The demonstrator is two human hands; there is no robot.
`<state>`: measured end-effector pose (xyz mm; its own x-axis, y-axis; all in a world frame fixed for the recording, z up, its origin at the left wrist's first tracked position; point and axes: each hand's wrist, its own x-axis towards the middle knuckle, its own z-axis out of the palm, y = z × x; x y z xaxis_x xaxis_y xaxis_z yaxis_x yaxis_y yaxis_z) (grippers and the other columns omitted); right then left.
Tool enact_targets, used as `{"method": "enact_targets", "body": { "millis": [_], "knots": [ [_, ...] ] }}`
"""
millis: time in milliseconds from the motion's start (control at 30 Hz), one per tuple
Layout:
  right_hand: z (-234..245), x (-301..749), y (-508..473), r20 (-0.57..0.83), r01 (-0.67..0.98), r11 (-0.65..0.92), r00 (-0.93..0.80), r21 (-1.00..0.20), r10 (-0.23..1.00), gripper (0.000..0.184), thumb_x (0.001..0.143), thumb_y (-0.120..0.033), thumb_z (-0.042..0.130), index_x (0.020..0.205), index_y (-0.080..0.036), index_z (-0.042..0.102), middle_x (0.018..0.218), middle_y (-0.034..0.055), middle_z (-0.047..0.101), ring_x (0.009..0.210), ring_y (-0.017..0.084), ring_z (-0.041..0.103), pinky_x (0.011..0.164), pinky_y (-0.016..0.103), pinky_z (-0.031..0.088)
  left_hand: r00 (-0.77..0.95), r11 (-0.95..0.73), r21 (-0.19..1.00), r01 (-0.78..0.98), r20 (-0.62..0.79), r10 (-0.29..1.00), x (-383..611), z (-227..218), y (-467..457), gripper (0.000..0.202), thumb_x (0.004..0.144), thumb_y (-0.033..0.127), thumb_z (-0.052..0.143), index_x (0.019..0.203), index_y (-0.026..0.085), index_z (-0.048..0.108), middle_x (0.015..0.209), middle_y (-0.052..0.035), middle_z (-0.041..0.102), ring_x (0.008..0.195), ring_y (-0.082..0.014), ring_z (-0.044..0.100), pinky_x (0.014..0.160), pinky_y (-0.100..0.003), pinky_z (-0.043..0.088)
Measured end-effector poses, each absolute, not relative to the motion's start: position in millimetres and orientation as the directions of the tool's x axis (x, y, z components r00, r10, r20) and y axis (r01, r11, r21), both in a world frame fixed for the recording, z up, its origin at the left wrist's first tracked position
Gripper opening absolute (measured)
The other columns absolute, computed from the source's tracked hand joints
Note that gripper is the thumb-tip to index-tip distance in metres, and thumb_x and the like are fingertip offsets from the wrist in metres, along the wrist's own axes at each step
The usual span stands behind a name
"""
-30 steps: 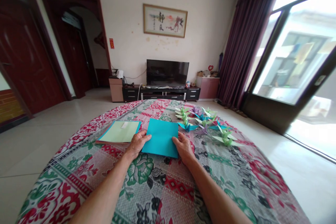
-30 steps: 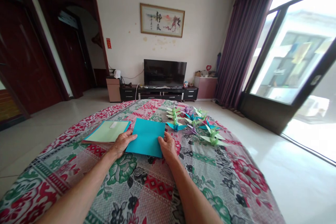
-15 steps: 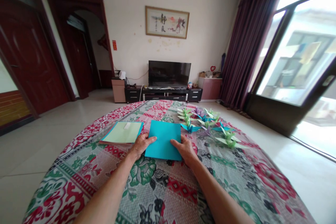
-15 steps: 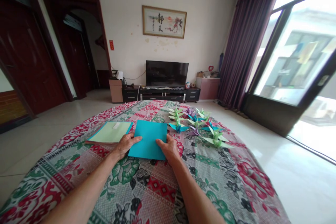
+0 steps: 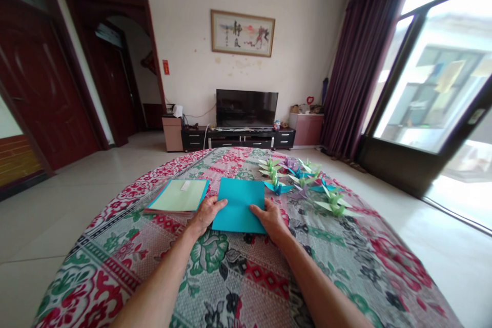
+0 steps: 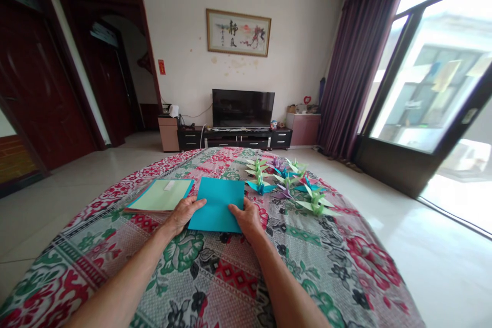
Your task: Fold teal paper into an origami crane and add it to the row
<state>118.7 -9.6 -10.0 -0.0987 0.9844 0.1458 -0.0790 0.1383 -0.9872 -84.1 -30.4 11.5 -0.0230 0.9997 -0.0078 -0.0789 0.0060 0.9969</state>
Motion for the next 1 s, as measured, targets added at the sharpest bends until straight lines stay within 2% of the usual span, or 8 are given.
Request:
{"method": "enact_targets", "body": {
  "millis": [167, 367, 700, 1000],
  "knots": [
    [-6.1, 118.5, -13.1, 0.124, -0.134, 0.106, -0.128, -0.985, 0.984, 0.046, 0.060, -0.049, 0.069, 0.093, -0.017, 0.065, 0.082, 0.0036, 0.071, 0.068, 0.022, 0.064, 0.063, 0.033, 0.053, -0.062, 0.011, 0.996, -0.091, -0.017, 0.998, -84.8, 12.2, -30.8, 0.041, 0.053, 0.051, 0.071, 0.068, 0.015, 0.062, 0.048, 0.0023, 0.057, 0.049, -0.0155, 0.055, 0.047, -0.024, 0.040],
    [-2.2, 120.1, -14.3, 0.104, -0.069, 0.097, -0.098, -0.993, 0.990, 0.042, 0.063, -0.055, 0.062, 0.081, -0.017, 0.067, 0.066, 0.0018, 0.067, 0.060, 0.020, 0.060, 0.054, 0.028, 0.048, -0.081, 0.001, 0.989, -0.145, -0.013, 0.997, -87.6, 8.7, -29.1, 0.040, 0.054, 0.050, 0.072, 0.071, 0.015, 0.064, 0.050, 0.0009, 0.060, 0.051, -0.0172, 0.058, 0.049, -0.025, 0.042],
    [-0.8, 120.3, -14.1, 0.038, -0.164, 0.020, -0.111, -0.986, 0.993, 0.033, 0.061, -0.048, 0.067, 0.075, -0.018, 0.064, 0.062, -0.0004, 0.065, 0.054, 0.016, 0.057, 0.050, 0.025, 0.045, -0.013, 0.027, 0.949, -0.315, -0.033, 0.999, -91.2, 6.0, -25.8, 0.033, 0.056, 0.038, 0.076, 0.077, 0.014, 0.066, 0.061, -0.0024, 0.067, 0.052, -0.0157, 0.059, 0.051, -0.026, 0.047],
    [0.3, 120.0, -14.7, 0.045, -0.109, 0.036, -0.079, -0.993, 0.996, 0.036, 0.061, -0.050, 0.065, 0.074, -0.016, 0.065, 0.054, 0.0001, 0.061, 0.050, 0.014, 0.054, 0.044, 0.022, 0.039, -0.071, 0.016, 0.957, -0.291, -0.038, 0.997, -88.9, 9.1, -28.8, 0.032, 0.054, 0.037, 0.076, 0.075, 0.015, 0.065, 0.060, -0.0008, 0.066, 0.052, -0.0151, 0.059, 0.051, -0.026, 0.045]
  ]
}}
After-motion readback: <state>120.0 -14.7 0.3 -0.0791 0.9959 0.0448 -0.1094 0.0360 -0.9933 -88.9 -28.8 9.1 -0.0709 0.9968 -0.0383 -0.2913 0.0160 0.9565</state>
